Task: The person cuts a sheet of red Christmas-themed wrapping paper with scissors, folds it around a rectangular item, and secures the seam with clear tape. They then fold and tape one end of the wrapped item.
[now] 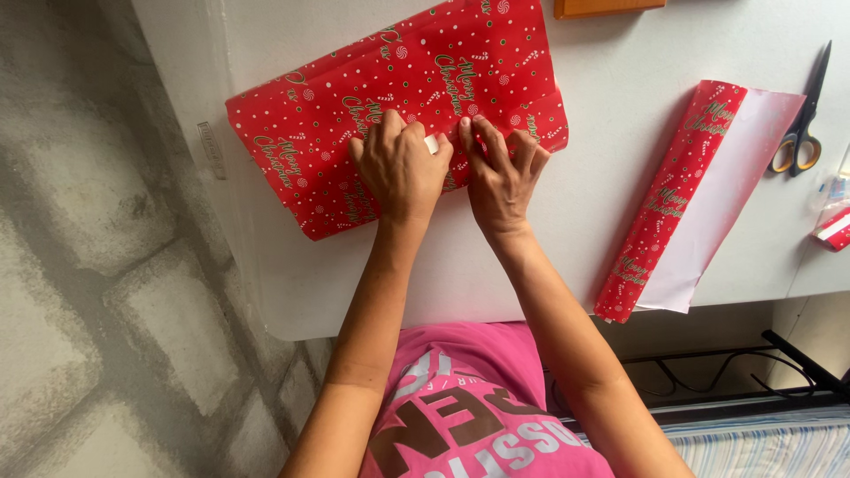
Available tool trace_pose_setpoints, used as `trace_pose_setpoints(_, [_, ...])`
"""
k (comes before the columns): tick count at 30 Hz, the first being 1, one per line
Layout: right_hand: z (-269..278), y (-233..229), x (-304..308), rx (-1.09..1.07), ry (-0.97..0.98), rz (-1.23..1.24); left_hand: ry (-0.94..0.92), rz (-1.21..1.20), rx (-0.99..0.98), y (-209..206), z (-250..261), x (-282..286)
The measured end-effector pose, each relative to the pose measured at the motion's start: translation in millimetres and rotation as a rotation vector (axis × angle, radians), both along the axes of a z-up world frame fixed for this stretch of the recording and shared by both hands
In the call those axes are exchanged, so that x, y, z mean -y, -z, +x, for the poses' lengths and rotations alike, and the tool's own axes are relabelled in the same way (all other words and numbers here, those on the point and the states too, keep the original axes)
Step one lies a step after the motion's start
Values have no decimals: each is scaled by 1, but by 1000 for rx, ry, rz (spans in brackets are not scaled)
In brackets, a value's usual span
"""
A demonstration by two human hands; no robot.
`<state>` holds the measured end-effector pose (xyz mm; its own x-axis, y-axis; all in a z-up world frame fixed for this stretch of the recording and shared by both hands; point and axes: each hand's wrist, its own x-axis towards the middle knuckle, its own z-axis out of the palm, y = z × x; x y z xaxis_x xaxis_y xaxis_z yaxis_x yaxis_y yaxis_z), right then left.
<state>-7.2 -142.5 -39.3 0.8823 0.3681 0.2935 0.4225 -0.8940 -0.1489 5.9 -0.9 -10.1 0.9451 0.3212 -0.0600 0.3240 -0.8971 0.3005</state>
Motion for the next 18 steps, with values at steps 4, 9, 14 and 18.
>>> trace_pose_setpoints(4, [-6, -1, 1, 0, 23, -130, -3, -5, 7, -2, -1, 1])
trace_pose_setpoints(9, [-9, 1, 0, 8, 31, -141, -32, 35, 23, 1, 0, 5])
trace_pose_setpoints(14, [-10, -1, 0, -17, 29, -144, -31, 62, 50, 2, -1, 6])
trace_pose_setpoints(18, [-11, -1, 1, -82, 42, -71, -24, 51, 70, 2, -6, 5])
